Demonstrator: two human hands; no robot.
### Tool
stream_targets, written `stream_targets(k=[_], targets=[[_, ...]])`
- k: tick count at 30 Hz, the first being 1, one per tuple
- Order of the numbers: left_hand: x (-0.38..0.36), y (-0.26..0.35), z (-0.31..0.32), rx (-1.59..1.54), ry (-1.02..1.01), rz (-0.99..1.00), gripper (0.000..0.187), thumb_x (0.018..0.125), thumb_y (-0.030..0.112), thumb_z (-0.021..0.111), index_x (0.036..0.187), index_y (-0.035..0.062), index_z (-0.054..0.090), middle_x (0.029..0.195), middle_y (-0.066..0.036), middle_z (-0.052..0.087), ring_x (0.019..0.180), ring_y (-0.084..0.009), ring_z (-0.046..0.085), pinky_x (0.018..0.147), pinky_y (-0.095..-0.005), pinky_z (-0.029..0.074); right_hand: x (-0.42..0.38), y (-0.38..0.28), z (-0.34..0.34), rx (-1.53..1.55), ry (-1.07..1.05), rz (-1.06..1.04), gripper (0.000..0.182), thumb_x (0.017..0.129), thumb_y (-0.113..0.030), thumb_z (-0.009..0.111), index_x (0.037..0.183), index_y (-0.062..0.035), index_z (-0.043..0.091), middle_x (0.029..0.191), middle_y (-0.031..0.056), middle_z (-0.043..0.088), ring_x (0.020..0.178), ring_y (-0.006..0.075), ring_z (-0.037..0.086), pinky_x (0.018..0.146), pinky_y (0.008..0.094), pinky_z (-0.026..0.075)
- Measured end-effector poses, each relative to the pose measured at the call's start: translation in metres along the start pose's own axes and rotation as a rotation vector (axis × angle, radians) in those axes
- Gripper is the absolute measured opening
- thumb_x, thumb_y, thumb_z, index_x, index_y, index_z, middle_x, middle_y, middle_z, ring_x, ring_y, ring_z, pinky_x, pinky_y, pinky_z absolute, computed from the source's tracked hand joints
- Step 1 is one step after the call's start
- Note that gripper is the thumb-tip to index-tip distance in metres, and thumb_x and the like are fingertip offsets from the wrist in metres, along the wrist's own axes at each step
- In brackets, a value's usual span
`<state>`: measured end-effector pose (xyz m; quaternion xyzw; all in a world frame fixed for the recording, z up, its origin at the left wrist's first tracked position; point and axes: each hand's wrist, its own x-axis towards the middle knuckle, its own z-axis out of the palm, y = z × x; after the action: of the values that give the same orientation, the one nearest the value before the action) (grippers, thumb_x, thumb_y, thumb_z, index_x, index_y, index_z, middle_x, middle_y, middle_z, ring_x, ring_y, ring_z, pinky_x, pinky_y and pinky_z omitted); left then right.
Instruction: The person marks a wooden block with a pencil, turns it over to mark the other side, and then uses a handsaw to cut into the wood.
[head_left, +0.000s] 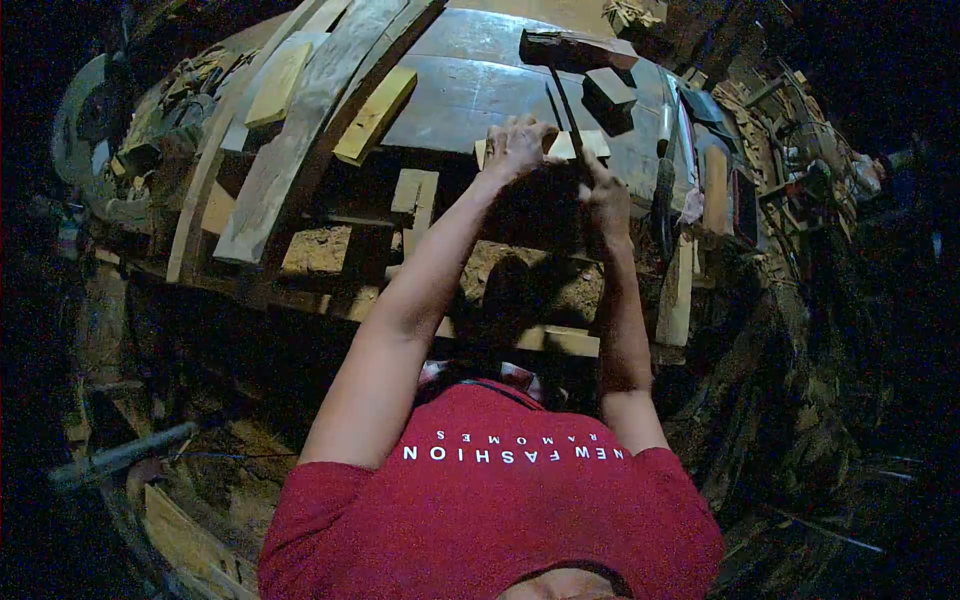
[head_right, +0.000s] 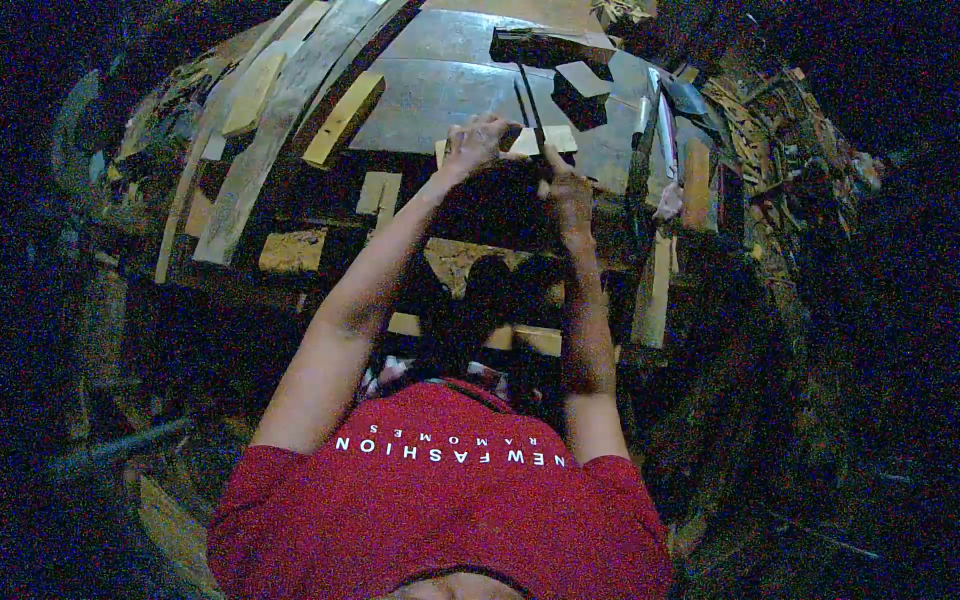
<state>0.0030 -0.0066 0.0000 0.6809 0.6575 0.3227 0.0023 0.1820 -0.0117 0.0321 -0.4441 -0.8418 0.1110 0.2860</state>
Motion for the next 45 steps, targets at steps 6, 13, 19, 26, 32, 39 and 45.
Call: stream_targets(k=[6,13,19,26,32,39,45], targets=[[-0.001,-0.001,0.005,0.047,0.09,0.076,0.042,0.065,0.047,0.064,0.098,0.0213,0.058,0.095,-0.005,0.055,0.086,-0.0271,0.053,0.066,-0.0409,0.045,-0.07,-0.018,-0.036,0.252,-0.094,0.137,0.059,0.069,0.003,0.049,0.126,-0.0092,0.041,0.098,0.0202,0.058,0.079,0.0223,0.061,0.069,0.0307,0.047],[0.006,0.0,0.002,-0.011,-0.108,-0.091,0.044,0.064,0.044,0.067,0.102,0.0223,0.058,0.1,-0.006,0.054,0.1,-0.0263,0.047,0.079,-0.0449,0.037,0.007,0.005,0.004,-0.099,-0.128,0.096,0.059,0.069,0.003,0.051,0.126,-0.0103,0.041,0.104,0.0199,0.056,0.09,0.0277,0.058,0.076,0.0314,0.044],[0.004,0.003,-0.002,-0.05,-0.106,-0.068,0.046,0.062,0.046,0.068,0.1,0.0212,0.059,0.099,-0.007,0.055,0.099,-0.0271,0.049,0.078,-0.0452,0.04,-0.054,-0.026,-0.038,0.234,-0.098,0.139,0.06,0.068,0.005,0.051,0.125,-0.0128,0.043,0.102,0.0229,0.055,0.086,0.0233,0.06,0.073,0.0295,0.045],[0.002,0.003,-0.002,-0.089,-0.121,-0.076,0.047,0.062,0.048,0.067,0.102,0.0239,0.059,0.101,-0.006,0.055,0.099,-0.0267,0.049,0.079,-0.0448,0.04,-0.023,0.003,-0.007,0.151,-0.015,0.027,0.055,0.068,0.004,0.051,0.121,-0.0105,0.047,0.1,0.0226,0.055,0.078,0.0298,0.059,0.07,0.0334,0.045],[0.002,-0.001,-0.002,0.007,0.0,0.018,0.046,0.062,0.047,0.067,0.099,0.0207,0.06,0.093,-0.005,0.057,0.087,-0.0256,0.055,0.071,-0.0377,0.046,-0.002,-0.002,0.0,0.116,-0.047,0.064,0.054,0.069,0.002,0.053,0.121,-0.0089,0.046,0.096,0.0222,0.057,0.082,0.0311,0.059,0.069,0.0344,0.045],[0.003,0.004,-0.004,-0.015,-0.103,-0.068,0.049,0.06,0.049,0.068,0.102,0.0252,0.059,0.1,-0.005,0.055,0.098,-0.0267,0.05,0.077,-0.046,0.039,-0.079,-0.022,-0.042,0.27,-0.024,0.166,0.056,0.07,0.003,0.052,0.124,-0.0087,0.043,0.101,0.0224,0.056,0.09,0.0247,0.059,0.075,0.0307,0.044],[0.009,-0.013,0.015,-0.061,-0.106,-0.027,0.05,0.061,0.052,0.066,0.103,0.0277,0.058,0.101,-0.003,0.054,0.098,-0.0265,0.05,0.08,-0.0476,0.039,0.002,-0.004,-0.002,0.094,-0.084,0.137,0.054,0.07,0.0,0.055,0.122,-0.0091,0.045,0.101,0.0216,0.056,0.086,0.0226,0.059,0.072,0.0314,0.045]])
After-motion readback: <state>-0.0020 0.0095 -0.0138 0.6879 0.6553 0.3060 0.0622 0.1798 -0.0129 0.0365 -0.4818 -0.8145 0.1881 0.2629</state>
